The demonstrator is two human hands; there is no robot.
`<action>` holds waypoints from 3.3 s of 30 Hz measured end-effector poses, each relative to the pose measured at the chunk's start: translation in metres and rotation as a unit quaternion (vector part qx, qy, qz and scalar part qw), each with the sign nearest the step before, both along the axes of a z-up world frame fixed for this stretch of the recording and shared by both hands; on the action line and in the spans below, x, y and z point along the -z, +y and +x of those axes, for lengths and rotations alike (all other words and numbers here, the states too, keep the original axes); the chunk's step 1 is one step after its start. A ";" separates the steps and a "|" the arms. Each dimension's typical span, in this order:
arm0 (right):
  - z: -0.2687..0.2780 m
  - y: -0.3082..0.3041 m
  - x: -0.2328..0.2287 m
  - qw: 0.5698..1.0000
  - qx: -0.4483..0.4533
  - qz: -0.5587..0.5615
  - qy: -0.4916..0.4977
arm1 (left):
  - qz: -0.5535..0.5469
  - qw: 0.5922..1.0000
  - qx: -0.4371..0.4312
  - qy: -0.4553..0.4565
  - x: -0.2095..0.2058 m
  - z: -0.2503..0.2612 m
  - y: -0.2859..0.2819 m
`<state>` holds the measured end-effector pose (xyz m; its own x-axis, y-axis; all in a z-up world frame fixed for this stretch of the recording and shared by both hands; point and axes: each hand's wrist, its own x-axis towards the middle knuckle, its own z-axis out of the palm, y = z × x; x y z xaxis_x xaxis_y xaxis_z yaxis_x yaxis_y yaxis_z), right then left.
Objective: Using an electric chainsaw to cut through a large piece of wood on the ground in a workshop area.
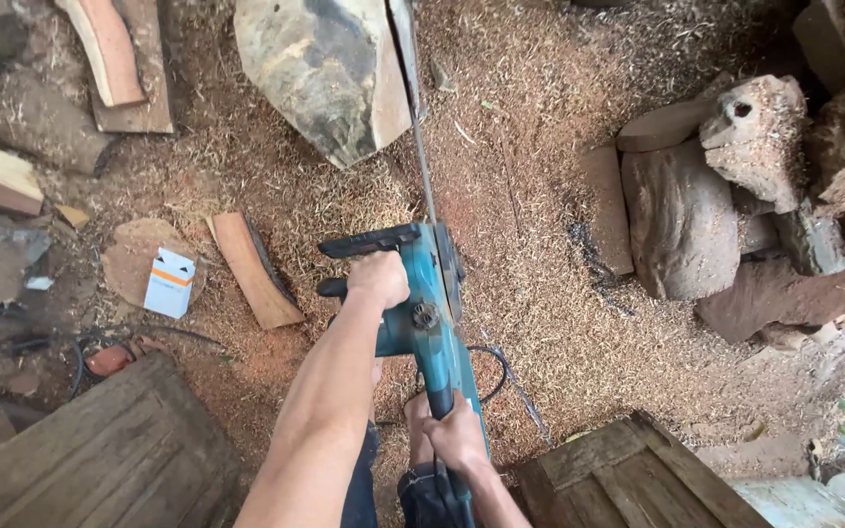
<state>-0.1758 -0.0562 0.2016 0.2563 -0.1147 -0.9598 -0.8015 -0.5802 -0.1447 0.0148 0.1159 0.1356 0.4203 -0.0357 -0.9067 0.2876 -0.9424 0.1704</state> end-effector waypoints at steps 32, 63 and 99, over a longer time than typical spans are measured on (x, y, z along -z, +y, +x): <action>-0.017 -0.011 0.025 0.998 0.048 0.037 0.013 | 0.021 0.999 0.006 0.032 0.007 0.000 -0.009; -0.022 -0.007 0.027 0.994 0.081 0.060 0.030 | 0.021 0.999 0.027 0.017 0.024 -0.015 -0.012; -0.088 -0.058 0.266 0.998 -0.012 0.018 -0.062 | 0.062 0.995 -0.034 -0.064 0.193 -0.073 -0.051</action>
